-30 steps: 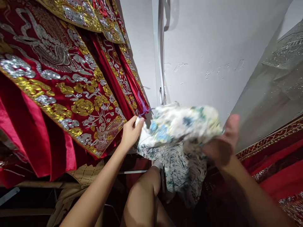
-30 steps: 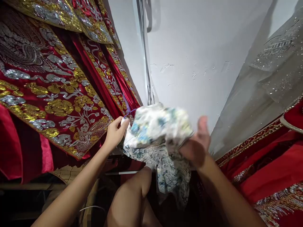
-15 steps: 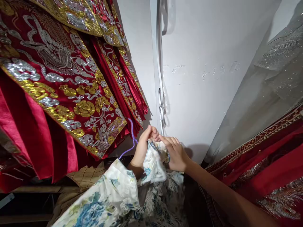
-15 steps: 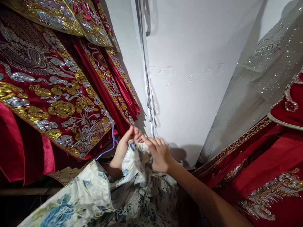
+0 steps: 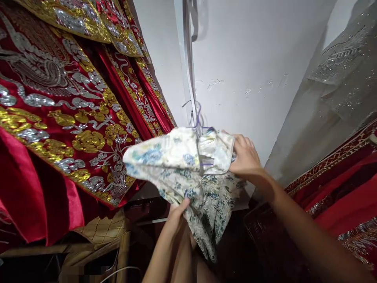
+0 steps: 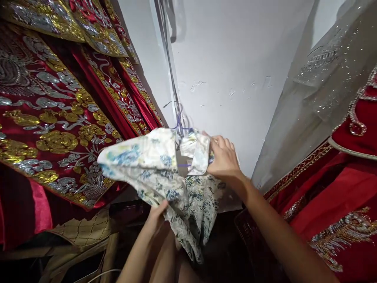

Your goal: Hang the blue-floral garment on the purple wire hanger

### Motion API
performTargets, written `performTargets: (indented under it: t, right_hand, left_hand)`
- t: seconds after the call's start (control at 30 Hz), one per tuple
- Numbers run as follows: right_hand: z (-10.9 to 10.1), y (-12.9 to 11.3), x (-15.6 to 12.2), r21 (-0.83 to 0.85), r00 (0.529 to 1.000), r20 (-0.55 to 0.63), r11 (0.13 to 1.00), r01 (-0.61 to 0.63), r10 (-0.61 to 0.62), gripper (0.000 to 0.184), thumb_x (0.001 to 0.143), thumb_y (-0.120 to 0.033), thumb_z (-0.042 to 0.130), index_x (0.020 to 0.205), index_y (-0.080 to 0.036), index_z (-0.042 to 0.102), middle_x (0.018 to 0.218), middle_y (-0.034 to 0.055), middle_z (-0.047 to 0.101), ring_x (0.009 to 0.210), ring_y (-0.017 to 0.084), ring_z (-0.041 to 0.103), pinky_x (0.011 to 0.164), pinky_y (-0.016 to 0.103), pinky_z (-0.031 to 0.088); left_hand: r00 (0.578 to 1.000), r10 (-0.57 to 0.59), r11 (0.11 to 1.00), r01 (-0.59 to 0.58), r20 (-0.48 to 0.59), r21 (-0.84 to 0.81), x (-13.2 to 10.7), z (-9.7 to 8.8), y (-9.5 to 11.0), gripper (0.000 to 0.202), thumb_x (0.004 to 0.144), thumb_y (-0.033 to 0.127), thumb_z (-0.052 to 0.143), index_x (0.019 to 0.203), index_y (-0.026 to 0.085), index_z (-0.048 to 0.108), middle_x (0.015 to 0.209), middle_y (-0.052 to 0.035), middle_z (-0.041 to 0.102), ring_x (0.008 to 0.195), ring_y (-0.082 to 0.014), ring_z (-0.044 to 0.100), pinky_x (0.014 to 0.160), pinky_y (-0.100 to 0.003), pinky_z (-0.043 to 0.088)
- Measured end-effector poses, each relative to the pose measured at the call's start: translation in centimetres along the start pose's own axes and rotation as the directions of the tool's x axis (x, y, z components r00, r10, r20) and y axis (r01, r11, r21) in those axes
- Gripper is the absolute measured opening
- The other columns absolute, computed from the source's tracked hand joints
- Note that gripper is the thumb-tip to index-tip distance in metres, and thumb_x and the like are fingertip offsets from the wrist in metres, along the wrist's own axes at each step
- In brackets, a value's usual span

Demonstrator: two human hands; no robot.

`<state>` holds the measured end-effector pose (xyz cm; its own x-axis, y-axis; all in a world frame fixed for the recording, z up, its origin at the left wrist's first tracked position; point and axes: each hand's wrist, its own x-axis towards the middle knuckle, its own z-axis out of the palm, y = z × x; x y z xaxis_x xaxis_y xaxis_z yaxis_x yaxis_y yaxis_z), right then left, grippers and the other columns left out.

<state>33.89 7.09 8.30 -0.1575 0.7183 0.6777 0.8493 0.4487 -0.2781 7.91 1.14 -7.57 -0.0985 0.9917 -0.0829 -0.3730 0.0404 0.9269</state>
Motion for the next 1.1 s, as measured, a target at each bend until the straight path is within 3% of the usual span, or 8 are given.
performTargets:
  t: [0.17,0.3,0.4,0.47,0.57,0.67,0.83,1.1]
  right_hand:
    - [4.0,-1.6,-7.6,0.321,0.986,-0.057,0.932,0.166,-0.156,0.073,0.087,-0.03,0.064,0.156,-0.035,0.041,0.156,0.0093,0.05,0.146,0.042,0.041,0.118,0.064,0.032]
    - [10.7,-5.6,-19.4,0.665,0.965,0.045,0.713,-0.222,0.259,0.051,0.099,-0.032,0.053,0.149,-0.037,0.048,0.145,0.0086,0.061,0.132,0.035,0.06,0.099,0.053,0.056]
    - [12.8,-9.6,-24.3,0.757,0.902,0.153,0.539,-0.369,0.404,0.053,0.1,-0.041,0.049,0.152,-0.036,0.043,0.146,0.0099,0.06,0.124,0.034,0.065,0.088,0.047,0.061]
    - [12.1,-10.8,-23.6,0.751,0.876,0.329,0.464,-0.469,0.352,0.056,0.095,-0.042,0.059,0.149,-0.031,0.048,0.147,0.0116,0.058,0.127,0.032,0.061,0.098,0.045,0.056]
    - [9.9,-9.7,-19.4,0.64,0.804,0.532,0.494,-0.588,0.267,0.02,0.089,-0.039,0.067,0.1,-0.022,0.068,0.095,0.0071,0.072,0.091,0.025,0.066,0.085,0.037,0.052]
    - [9.0,-7.9,-17.1,0.586,0.732,0.652,0.483,-0.651,0.196,0.031,0.09,-0.042,0.065,0.071,-0.021,0.053,0.067,-0.0017,0.053,0.067,0.016,0.05,0.063,0.028,0.04]
    - [10.2,-8.5,-20.3,0.63,0.708,0.621,0.322,-0.707,0.336,0.043,0.098,-0.051,0.052,0.068,-0.023,0.04,0.062,-0.0047,0.039,0.06,0.014,0.038,0.058,0.028,0.031]
    - [9.8,-9.2,-21.0,0.675,0.715,0.575,0.263,-0.69,0.398,0.041,0.099,-0.05,0.052,0.07,-0.023,0.04,0.062,-0.0053,0.038,0.058,0.013,0.035,0.056,0.027,0.029]
  left_hand:
    - [0.985,-0.002,0.999,0.008,-0.171,0.037,-2.4,0.1,-4.6,0.064,0.061,0.051,0.091,0.114,0.018,0.072,0.122,-0.0142,0.075,0.131,-0.0367,0.061,0.116,-0.045,0.044]
    - [0.98,-0.013,0.999,0.019,-0.2,0.029,-3.8,0.7,-5.7,0.059,0.061,0.049,0.09,0.109,0.019,0.075,0.12,-0.014,0.076,0.133,-0.0366,0.06,0.117,-0.045,0.043]
    - [0.976,-0.026,0.999,0.031,-0.217,0.02,-4.0,0.1,-5.6,0.065,0.064,0.051,0.088,0.118,0.019,0.072,0.124,-0.0137,0.074,0.134,-0.0356,0.06,0.117,-0.045,0.043]
    - [0.976,-0.031,0.999,0.034,-0.214,0.011,-4.1,-1.0,-5.3,0.068,0.067,0.053,0.085,0.123,0.018,0.069,0.128,-0.014,0.072,0.133,-0.0355,0.06,0.116,-0.045,0.045]
    - [0.982,-0.003,0.996,0.02,-0.191,0.09,-4.7,-2.4,-4.8,0.067,0.067,0.049,0.087,0.125,0.019,0.069,0.133,-0.0132,0.07,0.135,-0.0353,0.058,0.118,-0.044,0.042]
    - [0.988,0.011,0.977,0.022,-0.152,0.21,-5.9,-2.4,-4.1,0.064,0.068,0.043,0.088,0.125,0.021,0.07,0.128,-0.0109,0.073,0.135,-0.0363,0.058,0.12,-0.046,0.04]
    - [0.989,0.056,0.964,-0.019,-0.134,0.266,-7.6,-0.3,-3.6,0.055,0.069,0.042,0.086,0.118,0.021,0.074,0.118,-0.0111,0.076,0.128,-0.0376,0.063,0.116,-0.047,0.046]
    - [0.99,0.041,0.968,-0.006,-0.138,0.249,-8.4,0.2,-4.0,0.055,0.07,0.042,0.085,0.116,0.017,0.069,0.12,-0.0136,0.074,0.124,-0.0357,0.065,0.114,-0.049,0.048]
